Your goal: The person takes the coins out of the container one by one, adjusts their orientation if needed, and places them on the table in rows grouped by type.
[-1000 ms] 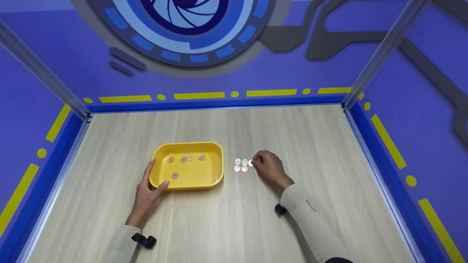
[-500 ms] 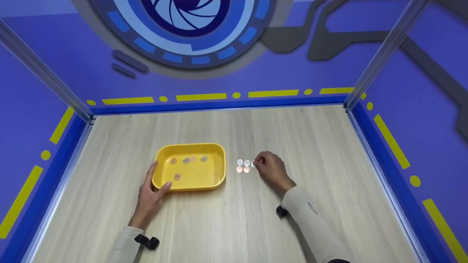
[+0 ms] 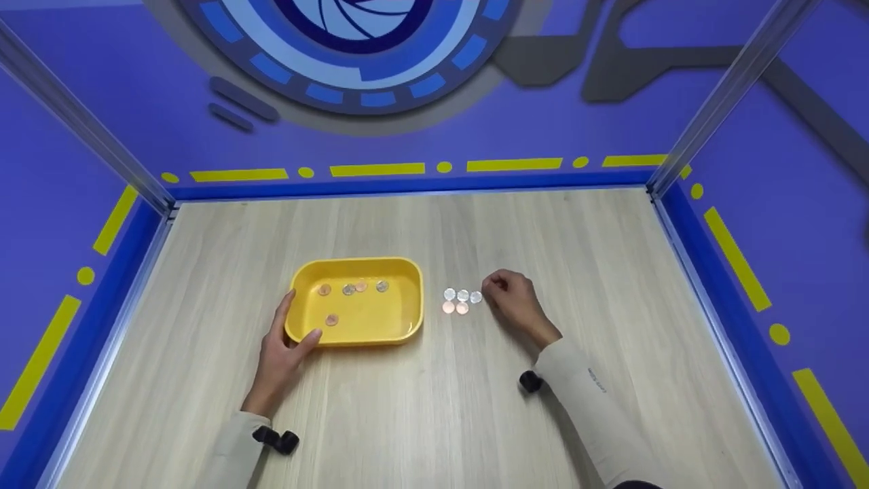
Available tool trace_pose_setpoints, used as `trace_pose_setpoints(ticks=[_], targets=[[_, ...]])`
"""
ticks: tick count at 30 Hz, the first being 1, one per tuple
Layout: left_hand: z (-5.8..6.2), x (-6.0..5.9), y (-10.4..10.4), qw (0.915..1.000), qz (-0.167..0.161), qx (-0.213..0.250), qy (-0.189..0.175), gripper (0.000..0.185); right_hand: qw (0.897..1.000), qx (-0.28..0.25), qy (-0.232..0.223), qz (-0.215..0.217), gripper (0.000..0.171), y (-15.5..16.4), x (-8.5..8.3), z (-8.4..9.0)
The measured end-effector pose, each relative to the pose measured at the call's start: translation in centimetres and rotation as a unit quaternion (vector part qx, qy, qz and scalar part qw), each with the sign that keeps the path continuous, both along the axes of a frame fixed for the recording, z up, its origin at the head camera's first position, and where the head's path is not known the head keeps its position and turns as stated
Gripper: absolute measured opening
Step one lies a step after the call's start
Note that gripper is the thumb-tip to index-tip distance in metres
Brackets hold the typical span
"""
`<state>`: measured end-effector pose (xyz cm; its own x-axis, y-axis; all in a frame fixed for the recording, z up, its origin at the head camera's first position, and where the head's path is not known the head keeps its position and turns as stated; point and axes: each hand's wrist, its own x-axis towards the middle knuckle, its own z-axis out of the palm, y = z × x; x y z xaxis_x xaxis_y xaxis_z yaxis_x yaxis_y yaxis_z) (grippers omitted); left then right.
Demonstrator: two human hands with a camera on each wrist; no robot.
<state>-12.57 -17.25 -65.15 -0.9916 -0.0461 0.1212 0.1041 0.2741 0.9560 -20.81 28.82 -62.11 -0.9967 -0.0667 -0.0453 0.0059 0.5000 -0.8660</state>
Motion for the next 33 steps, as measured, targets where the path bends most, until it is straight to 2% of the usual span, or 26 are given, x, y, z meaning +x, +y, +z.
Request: trace_pose_setpoints(ticks=[10, 19, 33], targets=[[0.2, -0.3, 0.4, 1.0000, -0.004, 0.005, -0.006, 0.099, 0.997, -0.069, -0.002, 0.039, 0.024, -0.8, -0.5, 1.9], [-0.1, 0.1, -0.1, 0.9999, 0.001, -0.007, -0.013, 0.096, 0.993, -0.058, 0.031, 0.096, 0.020, -4.1, -0.9, 3.8], [0.1, 0.1, 0.1, 0.9996, 0.002, -0.020, -0.018, 0.097, 0.988, -0.064, 0.014, 0.138, 0.020, -7.7, -1.2, 5.9]])
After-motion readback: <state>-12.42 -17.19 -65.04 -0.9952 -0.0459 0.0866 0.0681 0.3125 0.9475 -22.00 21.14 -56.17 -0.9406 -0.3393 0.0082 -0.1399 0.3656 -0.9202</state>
